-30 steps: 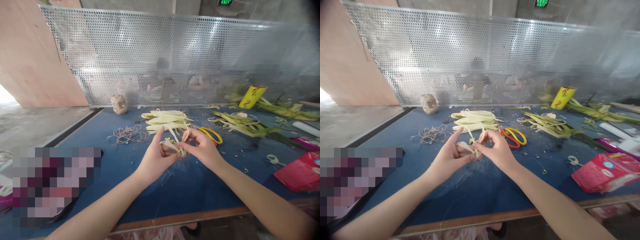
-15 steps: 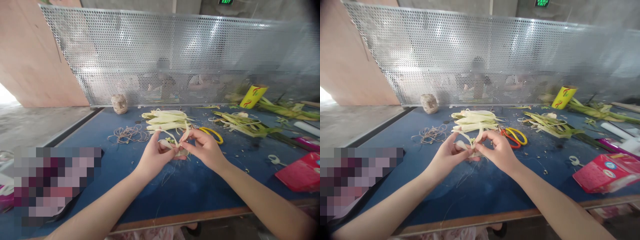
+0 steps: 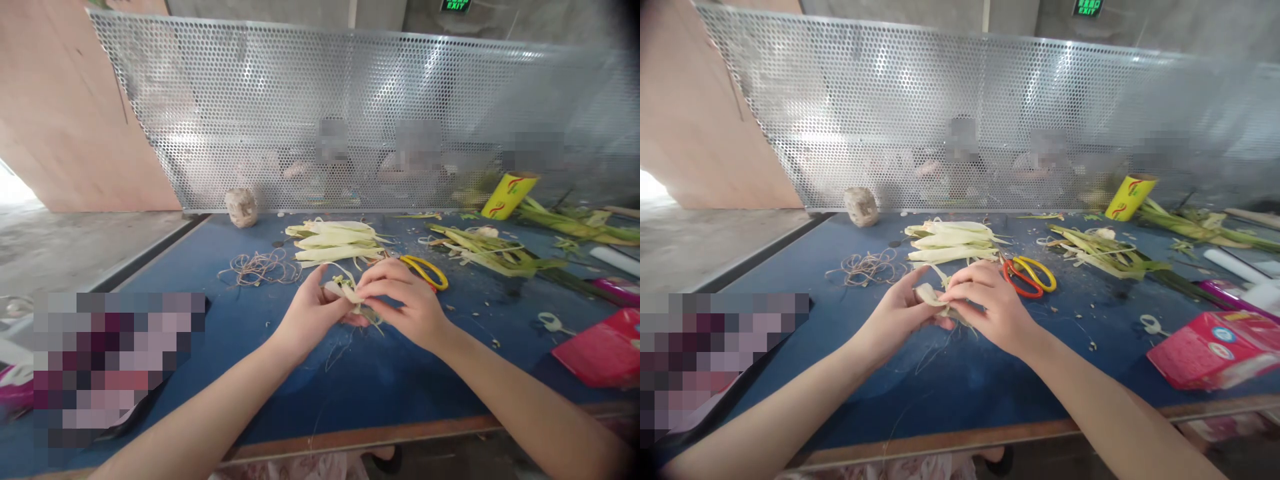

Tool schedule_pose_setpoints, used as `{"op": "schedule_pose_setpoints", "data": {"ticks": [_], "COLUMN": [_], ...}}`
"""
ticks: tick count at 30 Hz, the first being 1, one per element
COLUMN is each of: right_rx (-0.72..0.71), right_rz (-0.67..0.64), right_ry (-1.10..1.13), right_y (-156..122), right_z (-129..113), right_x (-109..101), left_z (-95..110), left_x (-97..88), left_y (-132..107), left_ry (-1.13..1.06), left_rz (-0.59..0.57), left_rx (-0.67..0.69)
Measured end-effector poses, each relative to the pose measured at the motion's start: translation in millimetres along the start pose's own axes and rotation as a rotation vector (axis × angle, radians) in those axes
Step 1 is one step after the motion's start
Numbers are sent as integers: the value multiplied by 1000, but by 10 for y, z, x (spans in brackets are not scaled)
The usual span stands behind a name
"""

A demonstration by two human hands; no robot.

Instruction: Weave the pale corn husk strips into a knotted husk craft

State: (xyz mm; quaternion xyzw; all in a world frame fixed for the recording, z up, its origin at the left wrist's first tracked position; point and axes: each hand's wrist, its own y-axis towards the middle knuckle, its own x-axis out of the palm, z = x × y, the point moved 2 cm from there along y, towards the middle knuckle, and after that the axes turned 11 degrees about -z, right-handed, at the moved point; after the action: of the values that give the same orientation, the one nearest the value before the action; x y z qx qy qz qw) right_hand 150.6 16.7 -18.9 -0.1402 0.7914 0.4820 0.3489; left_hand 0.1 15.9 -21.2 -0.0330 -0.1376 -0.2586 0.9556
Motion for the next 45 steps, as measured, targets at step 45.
{"op": "schedule_pose_setpoints", "data": {"ticks": [45], "right_rx": [295], "right_rz": [-9], "right_ry": [360], "right_y": [2], "right_z": [63], "right_x": [37], "left_z": [-129], "left_x": [72], "left_y": [-60], "left_ry": [500], "left_rz": [-238], "left_rx": [180]}}
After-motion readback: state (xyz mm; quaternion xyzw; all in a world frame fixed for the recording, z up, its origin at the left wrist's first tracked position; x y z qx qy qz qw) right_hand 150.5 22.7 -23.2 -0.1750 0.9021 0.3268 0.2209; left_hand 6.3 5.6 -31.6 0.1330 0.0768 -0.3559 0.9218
